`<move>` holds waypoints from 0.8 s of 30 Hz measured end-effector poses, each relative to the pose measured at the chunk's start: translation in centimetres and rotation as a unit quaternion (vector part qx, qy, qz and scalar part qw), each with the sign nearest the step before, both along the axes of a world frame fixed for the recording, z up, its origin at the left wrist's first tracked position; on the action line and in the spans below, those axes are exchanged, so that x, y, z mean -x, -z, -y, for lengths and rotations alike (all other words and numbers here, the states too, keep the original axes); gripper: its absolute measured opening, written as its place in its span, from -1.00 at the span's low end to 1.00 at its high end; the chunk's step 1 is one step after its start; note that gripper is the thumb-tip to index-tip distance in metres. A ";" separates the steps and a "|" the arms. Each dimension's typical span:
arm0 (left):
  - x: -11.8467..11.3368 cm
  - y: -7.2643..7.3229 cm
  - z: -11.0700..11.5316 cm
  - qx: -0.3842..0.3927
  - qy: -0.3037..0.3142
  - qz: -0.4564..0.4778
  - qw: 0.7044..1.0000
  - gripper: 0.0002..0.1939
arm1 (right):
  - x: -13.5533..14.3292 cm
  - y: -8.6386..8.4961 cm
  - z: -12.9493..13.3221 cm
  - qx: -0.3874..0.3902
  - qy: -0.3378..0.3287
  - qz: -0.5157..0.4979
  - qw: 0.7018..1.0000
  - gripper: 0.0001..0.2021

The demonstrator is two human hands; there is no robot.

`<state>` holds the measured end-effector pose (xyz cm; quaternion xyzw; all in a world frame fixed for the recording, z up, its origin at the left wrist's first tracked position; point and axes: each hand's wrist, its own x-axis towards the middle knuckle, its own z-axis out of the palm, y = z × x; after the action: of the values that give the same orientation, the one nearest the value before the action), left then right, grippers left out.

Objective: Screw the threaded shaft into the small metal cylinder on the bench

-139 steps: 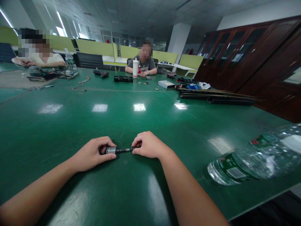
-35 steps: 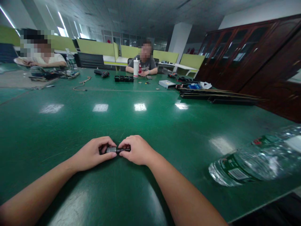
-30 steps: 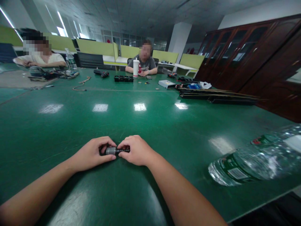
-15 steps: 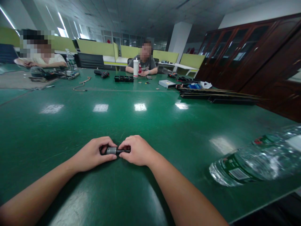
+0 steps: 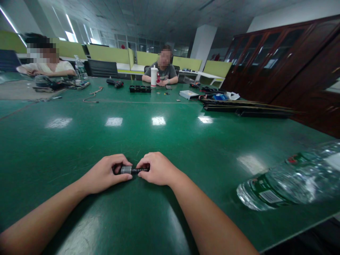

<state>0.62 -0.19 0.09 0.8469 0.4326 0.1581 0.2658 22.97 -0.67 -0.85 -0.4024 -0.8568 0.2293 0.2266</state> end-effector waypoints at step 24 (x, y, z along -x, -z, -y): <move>-0.1 0.0 -0.1 0.011 -0.001 0.008 1.000 -0.74 | -1.4 -0.7 -0.1 0.035 0.010 0.024 0.999 -0.86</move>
<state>0.69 -0.12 0.08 0.8421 0.4328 0.1607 0.2786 24.35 -0.55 -0.17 -0.4238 -0.8497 0.2470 0.1935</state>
